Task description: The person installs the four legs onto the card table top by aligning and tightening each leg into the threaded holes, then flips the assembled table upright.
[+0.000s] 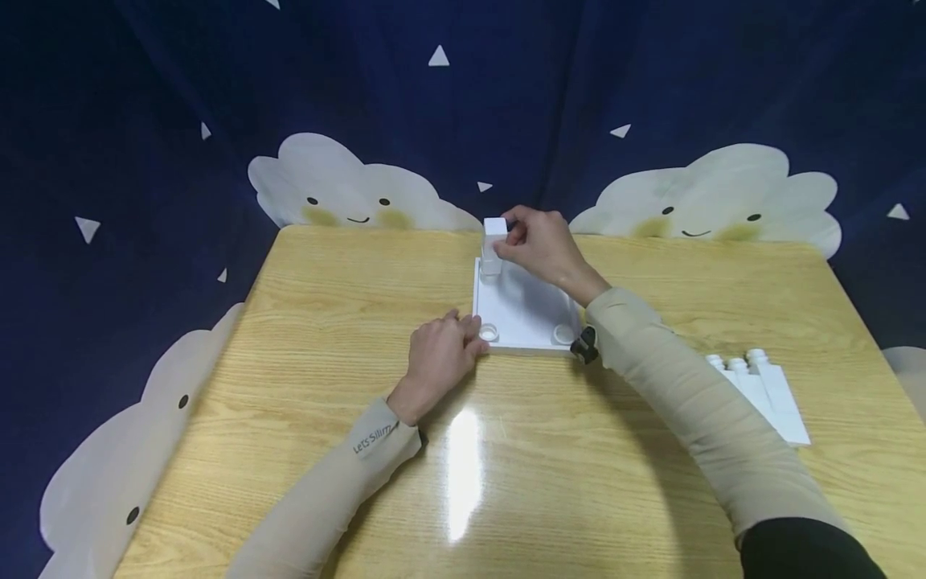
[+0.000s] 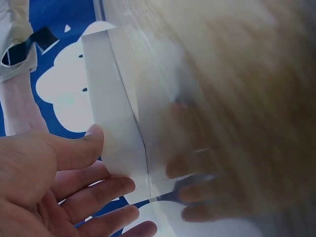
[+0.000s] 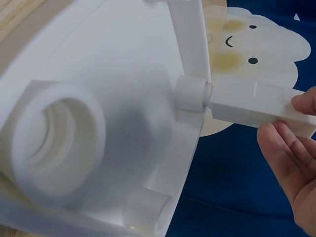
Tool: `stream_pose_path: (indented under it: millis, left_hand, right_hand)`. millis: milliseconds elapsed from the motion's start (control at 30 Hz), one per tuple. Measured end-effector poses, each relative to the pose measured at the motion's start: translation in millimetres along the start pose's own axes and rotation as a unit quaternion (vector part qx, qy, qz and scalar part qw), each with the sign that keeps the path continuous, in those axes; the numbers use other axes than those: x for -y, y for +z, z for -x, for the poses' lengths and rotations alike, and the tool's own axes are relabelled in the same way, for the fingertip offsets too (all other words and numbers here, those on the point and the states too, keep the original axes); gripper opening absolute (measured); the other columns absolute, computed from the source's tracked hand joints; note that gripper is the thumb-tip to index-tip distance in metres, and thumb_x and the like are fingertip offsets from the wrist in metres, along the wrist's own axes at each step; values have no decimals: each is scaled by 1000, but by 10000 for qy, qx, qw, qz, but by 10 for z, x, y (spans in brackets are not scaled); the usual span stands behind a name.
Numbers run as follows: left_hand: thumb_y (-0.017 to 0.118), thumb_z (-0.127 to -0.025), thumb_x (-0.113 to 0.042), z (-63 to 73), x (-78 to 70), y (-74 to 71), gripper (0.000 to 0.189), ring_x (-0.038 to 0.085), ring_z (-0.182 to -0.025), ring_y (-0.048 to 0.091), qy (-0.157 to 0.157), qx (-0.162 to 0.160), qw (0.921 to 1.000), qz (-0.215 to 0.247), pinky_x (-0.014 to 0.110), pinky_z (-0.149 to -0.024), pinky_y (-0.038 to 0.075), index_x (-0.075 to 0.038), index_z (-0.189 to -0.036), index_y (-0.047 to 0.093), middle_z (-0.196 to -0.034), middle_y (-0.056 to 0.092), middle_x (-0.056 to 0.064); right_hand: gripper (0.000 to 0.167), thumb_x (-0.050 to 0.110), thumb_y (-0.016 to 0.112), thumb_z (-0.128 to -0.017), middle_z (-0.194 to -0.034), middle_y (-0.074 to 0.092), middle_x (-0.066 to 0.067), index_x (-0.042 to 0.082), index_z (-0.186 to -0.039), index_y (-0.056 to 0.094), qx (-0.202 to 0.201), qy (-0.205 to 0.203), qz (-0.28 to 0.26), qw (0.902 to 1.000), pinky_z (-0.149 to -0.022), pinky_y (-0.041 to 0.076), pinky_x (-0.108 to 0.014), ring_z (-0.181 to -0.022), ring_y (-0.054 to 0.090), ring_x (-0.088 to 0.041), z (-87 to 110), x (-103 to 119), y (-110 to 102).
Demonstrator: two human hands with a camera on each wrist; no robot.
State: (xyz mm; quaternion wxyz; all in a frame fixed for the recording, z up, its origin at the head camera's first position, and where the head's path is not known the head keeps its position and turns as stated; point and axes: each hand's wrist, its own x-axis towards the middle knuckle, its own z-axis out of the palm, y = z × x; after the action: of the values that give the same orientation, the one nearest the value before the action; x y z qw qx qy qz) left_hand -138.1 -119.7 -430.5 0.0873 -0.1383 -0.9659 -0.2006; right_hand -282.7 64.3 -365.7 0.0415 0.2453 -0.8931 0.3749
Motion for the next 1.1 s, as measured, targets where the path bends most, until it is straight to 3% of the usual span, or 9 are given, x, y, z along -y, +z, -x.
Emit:
stream_pose_path:
  millis: [367, 667, 833, 1100]
  left_hand:
    - [89, -92, -33, -4, -10, -3, 31, 48, -113, 74, -24, -59, 10000, -30, 59, -80, 64, -11, -81, 70, -123, 74, 31]
    - [91, -91, -29, 12, -12, -5, 39, 49, -114, 74, 23, -152, 9998, 147, 61, -78, 64, -13, -73, 60, -117, 76, 30]
    - [91, -91, -28, 14, -12, -9, 37, 50, -112, 74, 21, -215, 9996, 159, 62, -77, 63, -13, -75, 61, -119, 74, 32]
    - [91, -91, -29, 9, -8, -10, 39, 49, -115, 73, -15, -148, 9997, 197, 62, -79, 63, -14, -72, 60, -118, 75, 30]
  right_hand:
    - [30, 21, 88, -90, -95, 72, -12, 4, -102, 67, -165, 307, -241, 9991, -74, 48, -33, -85, 64, -25, 9, -16, 60]
    - [56, 20, 92, -91, -89, 71, -11, 4, -140, 72, -207, 78, -71, 9997, -72, 45, -34, -80, 62, -25, 1, -22, 86]
    - [54, 21, 94, -90, -88, 70, -12, 0, -135, 72, -183, 240, -17, 9995, -68, 43, -32, -79, 60, -25, -4, -12, 78]
    - [43, 9, 85, -95, -93, 74, -14, -7, -132, 70, -169, 318, -248, 9990, -69, 47, -26, -81, 64, -25, 13, -36, 58]
